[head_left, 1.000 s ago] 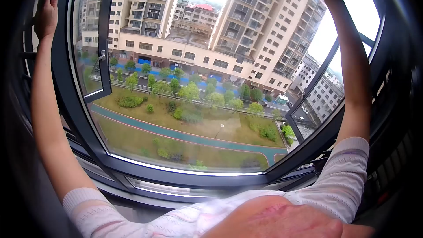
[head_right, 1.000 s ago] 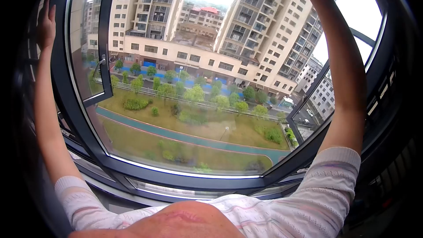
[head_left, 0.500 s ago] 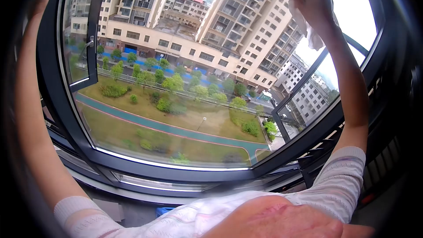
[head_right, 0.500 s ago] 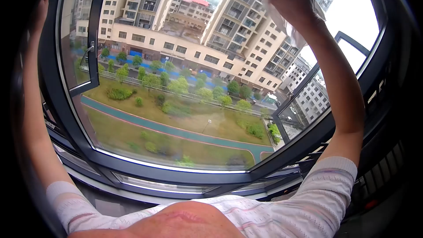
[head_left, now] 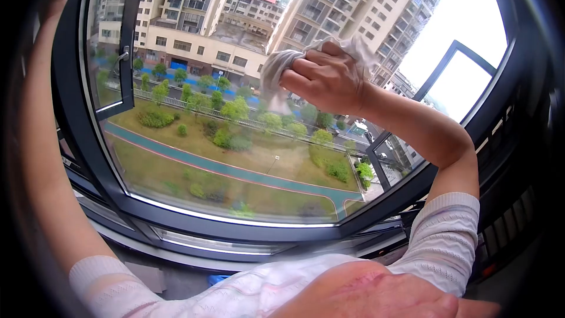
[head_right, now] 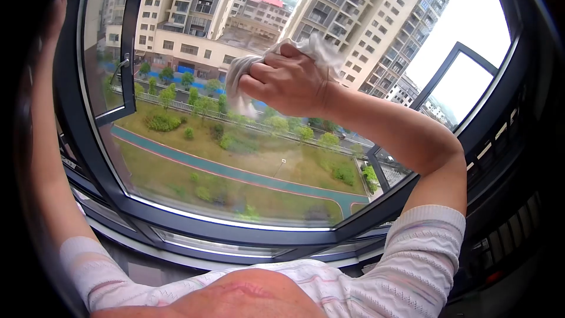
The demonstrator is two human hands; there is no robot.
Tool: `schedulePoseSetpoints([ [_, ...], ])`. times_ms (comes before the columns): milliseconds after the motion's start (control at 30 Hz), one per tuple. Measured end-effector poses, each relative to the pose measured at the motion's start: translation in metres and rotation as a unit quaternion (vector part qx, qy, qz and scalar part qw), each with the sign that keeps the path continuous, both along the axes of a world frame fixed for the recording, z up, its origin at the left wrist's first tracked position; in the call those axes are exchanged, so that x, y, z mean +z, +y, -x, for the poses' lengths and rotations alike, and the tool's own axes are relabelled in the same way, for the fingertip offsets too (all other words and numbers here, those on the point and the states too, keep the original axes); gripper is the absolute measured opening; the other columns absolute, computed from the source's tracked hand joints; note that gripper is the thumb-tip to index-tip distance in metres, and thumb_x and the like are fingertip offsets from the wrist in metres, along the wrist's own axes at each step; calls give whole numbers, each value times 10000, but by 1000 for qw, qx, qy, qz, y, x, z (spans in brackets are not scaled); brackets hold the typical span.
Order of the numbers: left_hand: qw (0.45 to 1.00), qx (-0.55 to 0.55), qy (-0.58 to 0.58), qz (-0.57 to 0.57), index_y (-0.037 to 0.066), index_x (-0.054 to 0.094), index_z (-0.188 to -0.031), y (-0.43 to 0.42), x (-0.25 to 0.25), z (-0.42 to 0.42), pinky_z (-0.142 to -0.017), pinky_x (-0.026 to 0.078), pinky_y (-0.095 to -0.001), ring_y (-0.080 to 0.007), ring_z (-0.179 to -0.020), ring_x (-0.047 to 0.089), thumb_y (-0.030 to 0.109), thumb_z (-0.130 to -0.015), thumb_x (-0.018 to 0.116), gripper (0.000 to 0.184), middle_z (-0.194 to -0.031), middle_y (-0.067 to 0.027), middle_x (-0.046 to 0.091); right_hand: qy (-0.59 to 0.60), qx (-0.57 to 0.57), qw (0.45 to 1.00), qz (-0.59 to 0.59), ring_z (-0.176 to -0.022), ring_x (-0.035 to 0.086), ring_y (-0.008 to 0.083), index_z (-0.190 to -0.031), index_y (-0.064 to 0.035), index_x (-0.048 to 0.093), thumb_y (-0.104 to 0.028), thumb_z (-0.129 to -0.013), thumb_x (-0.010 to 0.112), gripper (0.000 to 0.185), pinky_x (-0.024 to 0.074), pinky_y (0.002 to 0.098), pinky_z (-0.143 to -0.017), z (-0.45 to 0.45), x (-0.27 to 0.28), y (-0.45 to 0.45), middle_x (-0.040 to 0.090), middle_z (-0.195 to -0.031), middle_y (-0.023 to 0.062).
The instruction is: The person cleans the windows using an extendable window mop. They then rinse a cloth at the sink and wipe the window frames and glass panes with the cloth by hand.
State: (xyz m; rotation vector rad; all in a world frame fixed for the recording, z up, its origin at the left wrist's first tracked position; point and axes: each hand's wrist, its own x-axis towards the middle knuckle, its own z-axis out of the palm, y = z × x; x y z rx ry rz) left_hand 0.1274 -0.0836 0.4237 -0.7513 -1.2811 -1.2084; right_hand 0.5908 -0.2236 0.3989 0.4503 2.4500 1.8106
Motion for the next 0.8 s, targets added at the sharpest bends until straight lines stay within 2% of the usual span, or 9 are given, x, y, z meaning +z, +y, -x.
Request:
schedulePoseSetpoints([
  [133,966,-39,195,-166,86,596,-1108,30,7,36,-649,489,-306,-231,-779,630,299,-899,537,305,-922,-90,655,172,84,960,-206,-419,529,66,-714,-160,569,-357,-870,556,252,396,205,-358,-41,119,6,611,-611,-44],
  [200,969,-77,189,-138,168,494,-1236,29,9,35,-667,510,-311,-245,-855,623,315,-913,496,354,-1003,-92,630,456,49,876,-146,-506,535,94,-803,-136,555,-358,-883,525,238,408,229,-436,-68,197,-24,601,-686,-11],
  [300,985,-126,94,-65,254,379,-1336,39,1,39,-719,520,-320,-263,-1000,592,356,-936,425,415,-1163,-78,577,591,115,792,-101,-635,542,137,-936,-99,534,-359,-903,478,268,427,265,-553,-80,236,-47,586,-799,37],
  [400,983,-159,75,-52,242,368,-1343,32,2,29,-786,504,-348,-274,-1047,560,337,-941,421,417,-1182,-100,555,603,130,786,-35,-765,550,179,-1069,-62,513,-360,-923,432,342,445,300,-670,-47,166,-27,571,-912,86],
  [467,984,-171,43,-31,241,358,-1349,27,3,24,-799,500,-363,-281,-1047,555,332,-942,420,421,-1177,-109,549,306,-11,937,-169,-388,487,75,-793,-193,585,-342,-870,537,175,423,258,-355,-63,92,26,545,-559,-28],
  [567,982,-172,69,-42,254,336,-1360,24,4,22,-806,499,-368,-287,-1048,549,331,-943,418,431,-1178,-113,542,158,51,984,-58,-567,530,-5,-805,-211,574,-272,-847,581,74,482,195,-525,-63,-32,33,607,-708,-76],
  [667,981,-173,71,-41,261,332,-1363,23,4,21,-807,495,-364,-295,-1064,537,330,-944,418,433,-1190,-111,536,141,91,970,-174,-623,573,6,-908,-244,591,-291,-886,533,77,508,246,-579,-91,71,-9,635,-785,-82],
  [700,980,-176,75,-49,247,337,-1362,23,4,19,-818,487,-361,-293,-1074,532,325,-942,426,437,-1211,-111,529,272,-41,953,-126,-600,602,31,-904,-172,607,-263,-920,477,159,502,243,-506,-118,123,-25,656,-806,-28],
  [800,981,-156,96,-61,228,341,-1361,21,5,16,-835,480,-357,-293,-1082,530,316,-939,434,442,-1224,-113,525,579,69,799,-148,-774,591,162,-1065,-37,505,-244,-934,419,260,489,317,-658,-224,249,-61,613,-918,95],
])
